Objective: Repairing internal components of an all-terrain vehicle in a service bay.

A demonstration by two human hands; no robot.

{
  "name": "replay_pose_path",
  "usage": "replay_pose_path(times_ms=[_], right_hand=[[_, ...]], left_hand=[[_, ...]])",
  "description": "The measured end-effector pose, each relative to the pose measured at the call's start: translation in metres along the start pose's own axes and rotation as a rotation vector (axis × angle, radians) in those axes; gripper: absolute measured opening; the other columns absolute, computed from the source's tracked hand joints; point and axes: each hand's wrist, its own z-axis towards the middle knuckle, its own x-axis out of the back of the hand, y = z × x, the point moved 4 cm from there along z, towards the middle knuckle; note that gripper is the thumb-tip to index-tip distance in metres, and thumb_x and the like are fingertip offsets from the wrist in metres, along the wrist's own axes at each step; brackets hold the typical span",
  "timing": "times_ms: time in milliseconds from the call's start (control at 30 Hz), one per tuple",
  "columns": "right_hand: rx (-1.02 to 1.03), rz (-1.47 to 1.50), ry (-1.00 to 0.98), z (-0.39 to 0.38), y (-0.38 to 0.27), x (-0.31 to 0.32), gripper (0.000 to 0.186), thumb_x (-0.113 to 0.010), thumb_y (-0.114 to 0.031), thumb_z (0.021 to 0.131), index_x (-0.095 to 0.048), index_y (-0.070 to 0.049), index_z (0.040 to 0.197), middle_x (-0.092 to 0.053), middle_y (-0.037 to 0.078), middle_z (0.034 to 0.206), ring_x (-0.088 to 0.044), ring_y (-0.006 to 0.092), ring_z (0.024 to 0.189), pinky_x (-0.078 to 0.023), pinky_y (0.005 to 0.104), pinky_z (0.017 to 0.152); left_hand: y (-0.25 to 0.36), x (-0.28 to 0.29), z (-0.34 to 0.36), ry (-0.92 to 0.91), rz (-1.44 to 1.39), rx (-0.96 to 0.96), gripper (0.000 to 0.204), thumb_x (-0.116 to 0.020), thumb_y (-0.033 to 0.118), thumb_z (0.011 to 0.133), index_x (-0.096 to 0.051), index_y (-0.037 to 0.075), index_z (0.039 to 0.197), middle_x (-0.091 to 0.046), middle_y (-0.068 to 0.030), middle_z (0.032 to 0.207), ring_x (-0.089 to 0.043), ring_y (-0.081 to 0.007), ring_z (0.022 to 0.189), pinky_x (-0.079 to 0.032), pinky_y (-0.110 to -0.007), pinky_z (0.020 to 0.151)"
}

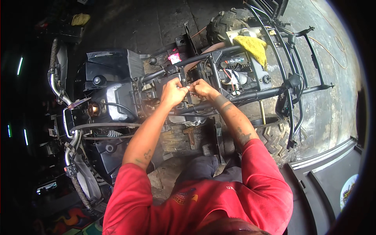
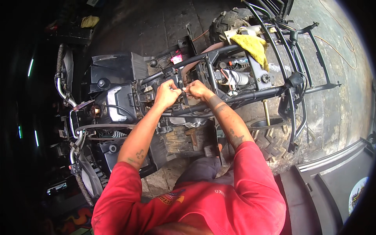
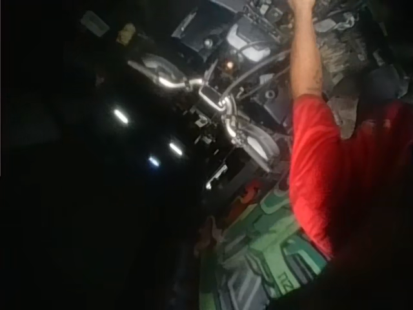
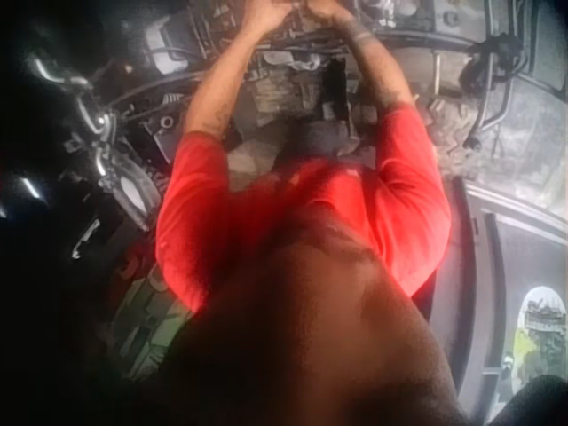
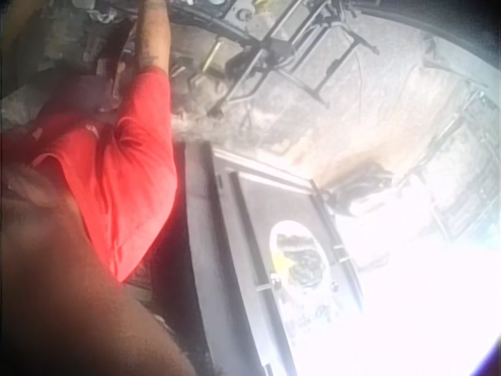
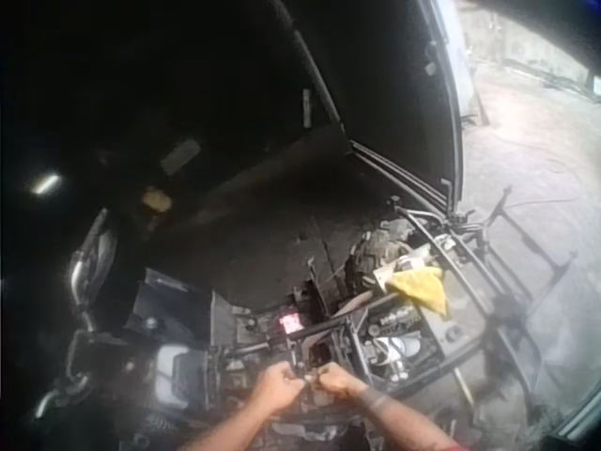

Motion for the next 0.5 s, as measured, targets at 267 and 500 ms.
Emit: replay_pose_path(times_ms=[267,500], right_hand=[[0.001,0.002,-0.053,0.003,-0.005,-0.001,0.024,-0.06,-0.024,0.082,-0.061,-0.003,0.07,-0.053,0.003,0.058,-0.042,0.0079,0.045,-0.025,0.0221,0.036],[-0.007,-0.017,-0.066,0.0,-0.009,-0.002,0.023,-0.059,-0.021,0.082,-0.062,-0.002,0.071,-0.055,0.003,0.06,-0.044,0.0083,0.047,-0.027,0.0228,0.037]], left_hand=[[0.001,0.001,0.01,-0.011,0.079,-0.042,0.024,-0.067,0.02,0.065,-0.052,0.001,0.068,-0.059,-0.0143,0.063,-0.06,-0.0218,0.062,-0.045,-0.035,0.058],[-0.028,-0.02,0.027,0.046,-0.253,0.137,0.017,-0.063,0.017,0.066,-0.055,0.004,0.072,-0.059,-0.0113,0.065,-0.057,-0.0206,0.06,-0.045,-0.036,0.055]])
